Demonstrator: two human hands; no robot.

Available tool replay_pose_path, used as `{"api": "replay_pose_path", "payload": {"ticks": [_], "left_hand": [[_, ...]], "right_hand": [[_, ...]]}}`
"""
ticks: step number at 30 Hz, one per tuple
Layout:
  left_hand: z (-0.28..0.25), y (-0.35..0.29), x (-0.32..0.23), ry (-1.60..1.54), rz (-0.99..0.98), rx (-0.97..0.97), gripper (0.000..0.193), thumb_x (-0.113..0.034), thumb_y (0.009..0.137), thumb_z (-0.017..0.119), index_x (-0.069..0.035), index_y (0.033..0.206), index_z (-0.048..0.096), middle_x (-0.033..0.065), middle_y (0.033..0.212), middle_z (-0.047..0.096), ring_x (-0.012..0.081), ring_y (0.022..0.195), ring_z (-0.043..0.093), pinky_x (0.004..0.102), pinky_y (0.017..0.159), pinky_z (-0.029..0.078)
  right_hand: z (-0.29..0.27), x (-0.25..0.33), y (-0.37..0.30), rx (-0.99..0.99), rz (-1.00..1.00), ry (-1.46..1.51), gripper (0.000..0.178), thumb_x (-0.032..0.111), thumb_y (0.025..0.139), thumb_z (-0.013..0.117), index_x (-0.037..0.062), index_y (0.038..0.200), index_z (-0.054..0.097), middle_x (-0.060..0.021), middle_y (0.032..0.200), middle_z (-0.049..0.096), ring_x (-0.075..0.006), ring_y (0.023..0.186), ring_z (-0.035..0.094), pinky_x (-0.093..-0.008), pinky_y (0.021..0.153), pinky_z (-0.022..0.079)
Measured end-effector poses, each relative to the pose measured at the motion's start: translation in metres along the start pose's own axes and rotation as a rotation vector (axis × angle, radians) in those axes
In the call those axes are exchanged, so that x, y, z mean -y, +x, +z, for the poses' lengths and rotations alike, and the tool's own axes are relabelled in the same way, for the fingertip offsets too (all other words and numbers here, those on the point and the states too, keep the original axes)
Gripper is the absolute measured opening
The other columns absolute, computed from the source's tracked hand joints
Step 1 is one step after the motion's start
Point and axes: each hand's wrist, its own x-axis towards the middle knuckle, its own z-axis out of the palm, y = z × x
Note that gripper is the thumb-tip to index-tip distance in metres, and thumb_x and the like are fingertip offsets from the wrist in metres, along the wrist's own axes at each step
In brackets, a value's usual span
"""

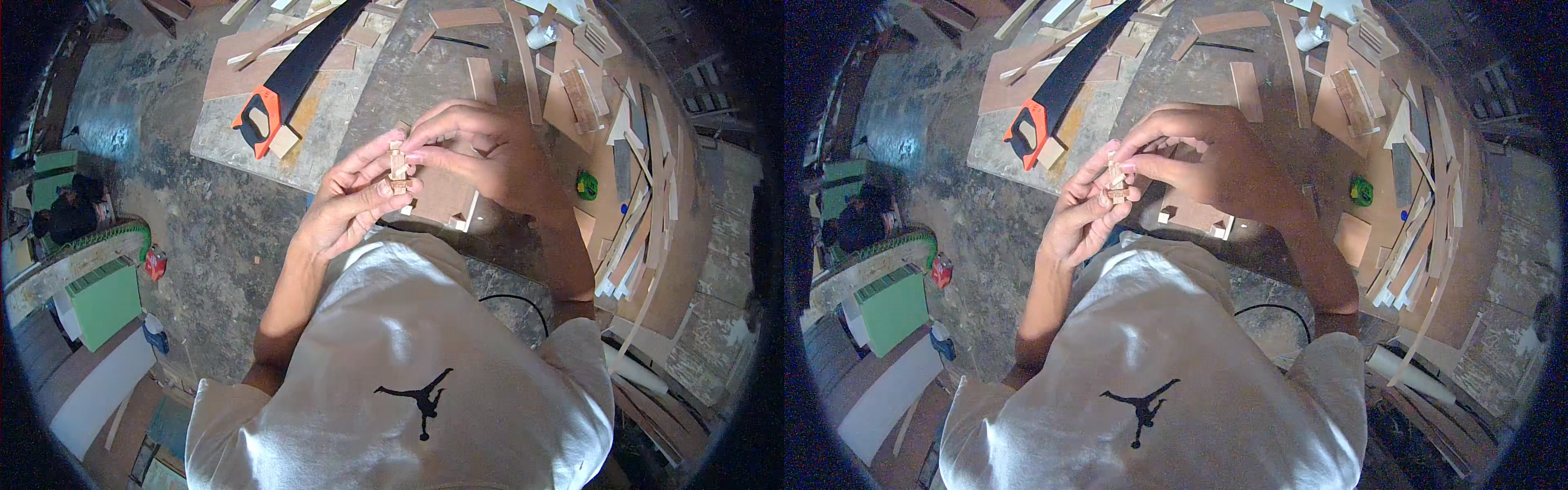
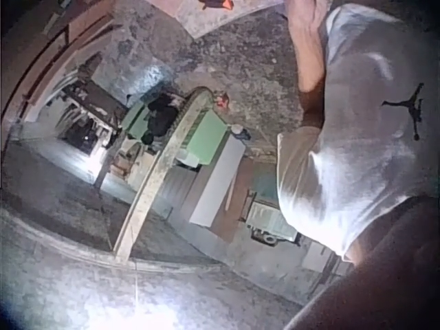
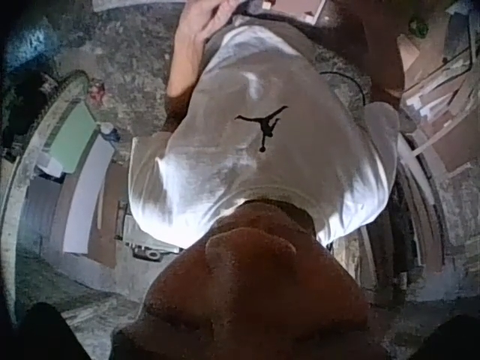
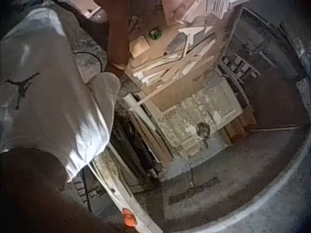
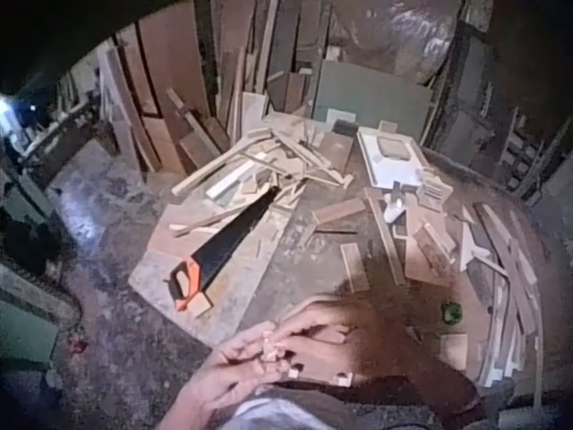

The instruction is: Sanding small wooden blocks and applying glue to assemble them into a structure.

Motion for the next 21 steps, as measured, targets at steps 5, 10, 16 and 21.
{"api": "replay_pose_path", "payload": {"ticks": [5, 10, 16, 21], "left_hand": [[-0.004, 0.001, -0.001, -0.007, 0.007, 0.004, 0.061, 0.006, 0.093, 0.058, -0.002, 0.149, 0.035, 0.0218, 0.138, 0.053, 0.0300, 0.115, 0.064, 0.0374, 0.097, 0.056], [-0.003, 0.003, -0.001, 0.007, 0.005, 0.004, 0.061, 0.005, 0.093, 0.058, -0.002, 0.149, 0.035, 0.0204, 0.138, 0.054, 0.0310, 0.115, 0.063, 0.0385, 0.098, 0.056], [-0.015, 0.024, -0.022, 0.192, -0.195, -0.152, 0.062, 0.005, 0.094, 0.057, -0.003, 0.151, 0.033, 0.0171, 0.130, 0.060, 0.0276, 0.115, 0.064, 0.0348, 0.098, 0.056], [-0.036, 0.057, -0.062, 0.306, -0.271, -0.095, 0.060, 0.004, 0.093, 0.059, -0.004, 0.149, 0.038, 0.0135, 0.131, 0.060, 0.0218, 0.117, 0.062, 0.0323, 0.103, 0.052]], "right_hand": [[0.000, -0.002, 0.003, -0.003, 0.014, 0.018, 0.013, 0.011, 0.087, 0.072, 0.0048, 0.098, 0.073, -0.0071, 0.096, 0.072, -0.0156, 0.092, 0.068, -0.0291, 0.084, 0.052], [-0.002, -0.002, 0.004, -0.004, 0.014, 0.009, 0.013, 0.009, 0.088, 0.071, 0.0037, 0.100, 0.072, -0.0072, 0.098, 0.072, -0.0136, 0.091, 0.067, -0.0284, 0.083, 0.053], [-0.044, -0.055, 0.022, 0.025, 0.392, 0.025, 0.019, 0.006, 0.091, 0.066, 0.0025, 0.110, 0.067, -0.0088, 0.099, 0.071, -0.0159, 0.095, 0.067, -0.0294, 0.085, 0.054], [-0.098, -0.148, 0.017, 0.181, 0.246, -0.520, 0.013, 0.013, 0.089, 0.067, 0.0041, 0.097, 0.070, -0.0106, 0.089, 0.071, -0.0219, 0.086, 0.068, -0.0358, 0.079, 0.052]]}}
